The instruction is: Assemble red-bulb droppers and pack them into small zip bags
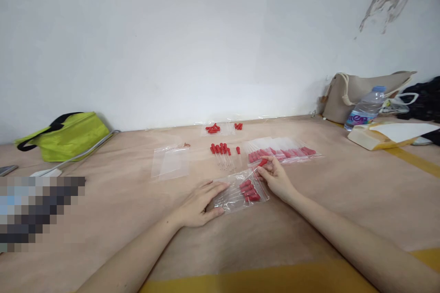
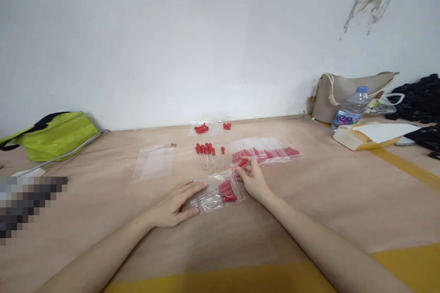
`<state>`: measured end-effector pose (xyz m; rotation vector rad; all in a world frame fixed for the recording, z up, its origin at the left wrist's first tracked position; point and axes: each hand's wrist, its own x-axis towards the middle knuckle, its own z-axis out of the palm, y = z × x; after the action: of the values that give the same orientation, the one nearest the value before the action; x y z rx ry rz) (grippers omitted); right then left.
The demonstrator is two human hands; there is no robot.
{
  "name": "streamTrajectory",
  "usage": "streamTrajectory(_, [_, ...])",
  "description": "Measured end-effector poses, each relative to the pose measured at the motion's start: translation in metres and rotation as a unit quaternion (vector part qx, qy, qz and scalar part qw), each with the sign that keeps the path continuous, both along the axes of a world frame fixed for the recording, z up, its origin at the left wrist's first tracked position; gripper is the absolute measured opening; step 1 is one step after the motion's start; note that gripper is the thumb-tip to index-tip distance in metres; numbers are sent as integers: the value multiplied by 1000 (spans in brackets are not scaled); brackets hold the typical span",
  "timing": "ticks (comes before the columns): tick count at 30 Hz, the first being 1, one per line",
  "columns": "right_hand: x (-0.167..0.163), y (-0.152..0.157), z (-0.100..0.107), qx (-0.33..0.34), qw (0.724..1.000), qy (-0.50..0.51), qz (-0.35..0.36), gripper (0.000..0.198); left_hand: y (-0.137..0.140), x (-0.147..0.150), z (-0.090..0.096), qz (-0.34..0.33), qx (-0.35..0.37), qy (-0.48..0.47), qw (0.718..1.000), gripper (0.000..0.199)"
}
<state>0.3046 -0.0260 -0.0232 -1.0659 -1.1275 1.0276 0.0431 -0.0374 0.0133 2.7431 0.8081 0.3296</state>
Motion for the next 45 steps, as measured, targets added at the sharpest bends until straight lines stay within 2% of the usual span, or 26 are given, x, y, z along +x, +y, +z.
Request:
streamTrajectory(6, [5,-3,0,-25,994,-90,50,36,0,0,0,-3,-2,0,1000,54])
streamTrajectory(8, [5,-2,0,-36,993,-98,50,37,0,0,0,-5,-3,2,1000,54])
streamTrajectory(13, [2,0,-2,-40,995,-89,-2,39,0,0,1,-6,2,6,1000,53])
streamTrajectory(21, [-5,2,-4,-37,996,-67,52,27,0,2,0,-8,2,2,1000,54])
streamTrajectory(27, [-3,5,-3,-27,993,-103,55,31,-1,2,1,-7,3,4,1000,52])
streamTrajectory(30, [-4,7,-5,-15,990,-131,44,27,0,1,0,-8,3,10,1000,52])
streamTrajectory(33, [-3,8,-5,0,985,-152,75,23,0,1,0,-11,6,12,1000,49])
streamTrajectory(35, [-1,10,-3,-17,984,-157,82,23,0,1,-1,-13,9,9,1000,47])
streamTrajectory(39, [5,12,5,-101,982,-151,51,26,1,1,-1,-11,7,8,1000,46])
streamTrajectory(41, [6,11,9,-118,979,-147,75,31,1,1,-1,-12,3,10,1000,46])
streamTrajectory(45, [6,7,13,-128,965,-103,203,33,1,1,-1,-23,-4,9,1000,45])
